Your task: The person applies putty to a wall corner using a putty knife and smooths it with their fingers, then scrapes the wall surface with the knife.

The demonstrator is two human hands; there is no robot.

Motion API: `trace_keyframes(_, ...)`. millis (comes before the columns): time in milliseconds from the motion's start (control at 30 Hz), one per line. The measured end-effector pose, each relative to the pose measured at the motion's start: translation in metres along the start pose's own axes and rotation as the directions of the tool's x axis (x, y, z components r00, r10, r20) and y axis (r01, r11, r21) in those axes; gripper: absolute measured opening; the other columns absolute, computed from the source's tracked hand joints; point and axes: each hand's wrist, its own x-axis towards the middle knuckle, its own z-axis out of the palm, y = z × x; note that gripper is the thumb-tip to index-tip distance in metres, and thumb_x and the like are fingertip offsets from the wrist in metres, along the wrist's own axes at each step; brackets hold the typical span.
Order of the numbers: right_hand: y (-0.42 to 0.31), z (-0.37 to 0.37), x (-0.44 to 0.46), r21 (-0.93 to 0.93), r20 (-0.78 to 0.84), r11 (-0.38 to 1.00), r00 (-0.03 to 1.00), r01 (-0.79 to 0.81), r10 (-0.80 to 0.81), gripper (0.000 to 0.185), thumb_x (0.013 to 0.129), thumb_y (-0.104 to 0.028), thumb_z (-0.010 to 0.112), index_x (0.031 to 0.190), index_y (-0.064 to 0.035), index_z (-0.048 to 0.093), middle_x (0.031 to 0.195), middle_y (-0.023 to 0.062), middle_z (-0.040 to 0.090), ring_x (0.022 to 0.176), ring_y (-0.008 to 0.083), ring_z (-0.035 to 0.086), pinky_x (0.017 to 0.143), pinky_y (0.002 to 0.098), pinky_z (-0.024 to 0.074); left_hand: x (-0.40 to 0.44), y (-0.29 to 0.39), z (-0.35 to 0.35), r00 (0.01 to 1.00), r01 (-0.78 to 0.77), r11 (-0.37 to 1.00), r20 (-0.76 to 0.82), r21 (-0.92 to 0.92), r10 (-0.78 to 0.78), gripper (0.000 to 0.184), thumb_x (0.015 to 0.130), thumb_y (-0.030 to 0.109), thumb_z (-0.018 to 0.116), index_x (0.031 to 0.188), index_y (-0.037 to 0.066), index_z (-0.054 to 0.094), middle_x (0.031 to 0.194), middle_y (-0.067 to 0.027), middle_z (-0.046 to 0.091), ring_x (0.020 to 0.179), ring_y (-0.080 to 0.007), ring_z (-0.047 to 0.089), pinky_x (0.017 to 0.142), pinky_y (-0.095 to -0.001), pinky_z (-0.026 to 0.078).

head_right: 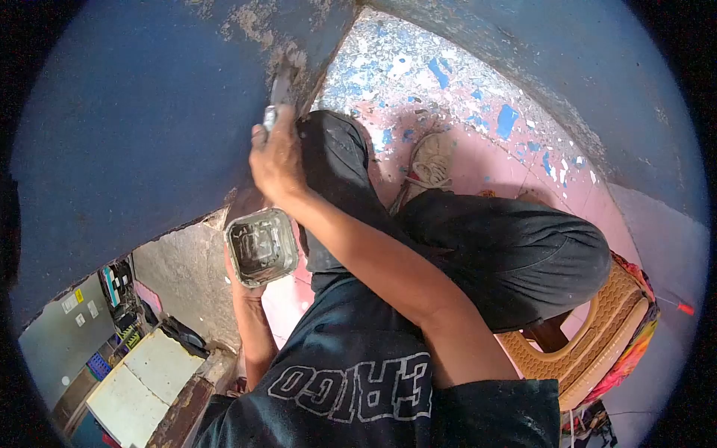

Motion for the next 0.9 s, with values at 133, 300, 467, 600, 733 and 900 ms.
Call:
trace_keyframes(133,-0.014,-0.010,-0.027,0.013,0.076,0.999,0.996,0.048,-0.049,0.034,0.095,-0.008,0.056,0.121,0.0000,0.036,0.102,0.0333,0.056,0.094,0.0515,0.058,0.080,0.0532,0.0452,0.009,-0.004,-0.014,0.999,0.040,0.998,0.010,-0.046,-0.039,0.058,0.101,0.053,0.038,0.133,0.007,0.055,0.128,-0.0132,0.061,0.113,-0.0317,0.061,0.097,-0.0501,0.052)
trace_keyframes(300,-0.011,-0.064,-0.045,-0.010,0.095,1.000,0.995,-0.012,0.013,0.027,0.097,-0.013,0.054,0.121,-0.0031,0.044,0.091,0.0201,0.063,0.073,0.0312,0.066,0.065,0.0441,0.0510,0.012,-0.006,-0.016,0.997,0.064,0.998,0.033,-0.021,-0.063,0.060,0.100,0.055,0.038,0.135,0.008,0.053,0.131,-0.0137,0.059,0.116,-0.0319,0.060,0.097,-0.0521,0.052)
trace_keyframes(467,0.004,-0.105,0.025,-0.037,0.044,0.987,0.987,-0.153,0.155,0.039,0.098,-0.020,0.056,0.134,-0.0049,0.051,0.080,0.0074,0.062,0.056,0.0137,0.058,0.045,0.0299,0.0459,0.011,-0.006,-0.019,0.999,0.043,0.999,-0.009,-0.022,-0.043,0.062,0.100,0.057,0.039,0.137,0.009,0.052,0.134,-0.0138,0.058,0.118,-0.0330,0.059,0.096,-0.0539,0.052)
trace_keyframes(600,0.011,-0.105,0.037,-0.007,0.130,0.987,0.978,-0.163,0.162,0.038,0.097,-0.021,0.056,0.131,-0.0029,0.053,0.080,0.0083,0.063,0.057,0.0139,0.059,0.047,0.0304,0.0465,0.007,-0.004,-0.013,0.997,0.063,0.998,-0.043,-0.018,-0.064,0.057,0.103,0.048,0.032,0.133,0.005,0.055,0.127,-0.0128,0.062,0.113,-0.0287,0.062,0.096,-0.0459,0.052)
trace_keyframes(733,0.015,-0.090,0.031,-0.073,0.111,0.993,0.988,-0.096,0.103,0.036,0.096,-0.020,0.058,0.127,-0.0026,0.058,0.082,0.0126,0.065,0.061,0.0174,0.061,0.055,0.0336,0.0492,0.007,-0.004,-0.014,0.998,0.062,0.998,-0.027,-0.032,-0.063,0.058,0.103,0.049,0.032,0.133,0.004,0.055,0.127,-0.0128,0.062,0.113,-0.0288,0.062,0.096,-0.0460,0.052)
trace_keyframes(900,0.028,-0.077,0.023,-0.199,0.058,0.977,0.996,0.079,-0.069,0.034,0.094,-0.019,0.059,0.124,-0.0021,0.060,0.091,0.0222,0.068,0.082,0.0346,0.069,0.075,0.0411,0.0526,0.011,-0.004,-0.008,0.996,0.091,0.996,0.017,-0.020,-0.091,0.057,0.103,0.048,0.034,0.133,0.004,0.055,0.127,-0.0129,0.062,0.113,-0.0288,0.061,0.096,-0.0456,0.052)
